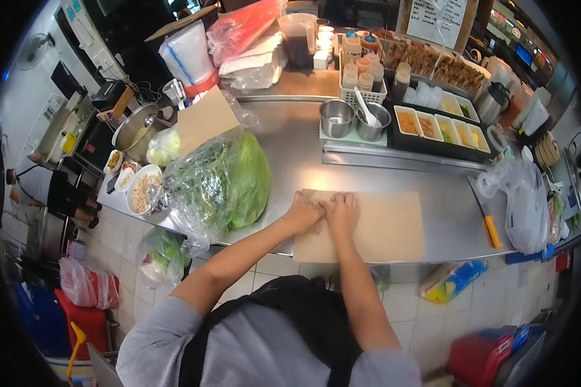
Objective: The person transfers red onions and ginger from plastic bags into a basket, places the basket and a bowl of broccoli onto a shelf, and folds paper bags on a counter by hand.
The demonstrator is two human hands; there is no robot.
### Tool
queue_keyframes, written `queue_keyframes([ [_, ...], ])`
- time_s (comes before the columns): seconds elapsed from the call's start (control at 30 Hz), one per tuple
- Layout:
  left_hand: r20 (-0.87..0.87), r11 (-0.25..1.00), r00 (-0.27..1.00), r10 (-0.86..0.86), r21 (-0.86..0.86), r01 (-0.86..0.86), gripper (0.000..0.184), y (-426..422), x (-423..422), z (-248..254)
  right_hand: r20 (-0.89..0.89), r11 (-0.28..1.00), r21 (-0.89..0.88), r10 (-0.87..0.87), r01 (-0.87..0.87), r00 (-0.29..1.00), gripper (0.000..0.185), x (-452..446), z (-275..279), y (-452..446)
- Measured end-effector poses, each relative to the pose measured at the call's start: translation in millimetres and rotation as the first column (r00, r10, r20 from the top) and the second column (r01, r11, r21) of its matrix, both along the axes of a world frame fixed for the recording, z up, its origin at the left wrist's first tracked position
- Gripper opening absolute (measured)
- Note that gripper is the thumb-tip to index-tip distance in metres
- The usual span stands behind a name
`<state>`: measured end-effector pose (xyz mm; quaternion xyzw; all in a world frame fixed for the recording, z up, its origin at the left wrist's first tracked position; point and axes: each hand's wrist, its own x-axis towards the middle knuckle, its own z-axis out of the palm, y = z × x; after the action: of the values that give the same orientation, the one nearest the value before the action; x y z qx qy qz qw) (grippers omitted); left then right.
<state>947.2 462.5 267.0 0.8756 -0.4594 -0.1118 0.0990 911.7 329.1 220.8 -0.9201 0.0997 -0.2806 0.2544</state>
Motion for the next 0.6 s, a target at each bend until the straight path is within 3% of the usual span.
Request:
queue_keyframes([
  [0.07, 0.352, 0.999, 0.935, 0.033, 0.009, -0.038, 0.016, -13.9, 2.0, -27.6, 0.004, 1.0, 0.002, -0.004, 0.004, 1.0, 0.027, -2.2, -4.5, -1.0],
  [0.2, 0.352, 0.987, 0.931, -0.1, 0.155, 0.047, 0.014, 3.3, -3.4, -3.1, -0.013, 1.0, 0.024, 0.001, 0.0, 1.0, 0.028, 0.1, -1.7, -2.9],
  [0.27, -0.009, 0.989, 0.994, -0.113, -0.101, 0.112, 0.012, 18.7, 2.4, 18.4, -0.002, 0.998, 0.055, 0.003, -0.003, 1.0, 0.029, 1.5, -1.7, 0.4],
  [0.5, -0.059, 0.968, 0.989, -0.136, -0.218, 0.12, 0.002, 37.4, 7.3, 22.6, 0.01, 0.999, 0.035, -0.018, 0.018, 1.0, 0.03, 0.6, -2.6, -1.8],
  [0.57, -0.078, 0.909, 0.994, -0.073, -0.416, 0.034, 0.019, 48.7, 13.7, 28.0, 0.019, 0.999, 0.035, -0.016, 0.016, 1.0, 0.03, -0.4, -3.4, -1.6],
  [0.6, -0.07, 0.911, 0.995, -0.076, -0.411, 0.04, 0.019, 49.2, 8.5, 28.5, 0.019, 0.999, 0.032, -0.036, 0.036, 0.999, 0.029, 0.4, -2.8, -0.6],
])
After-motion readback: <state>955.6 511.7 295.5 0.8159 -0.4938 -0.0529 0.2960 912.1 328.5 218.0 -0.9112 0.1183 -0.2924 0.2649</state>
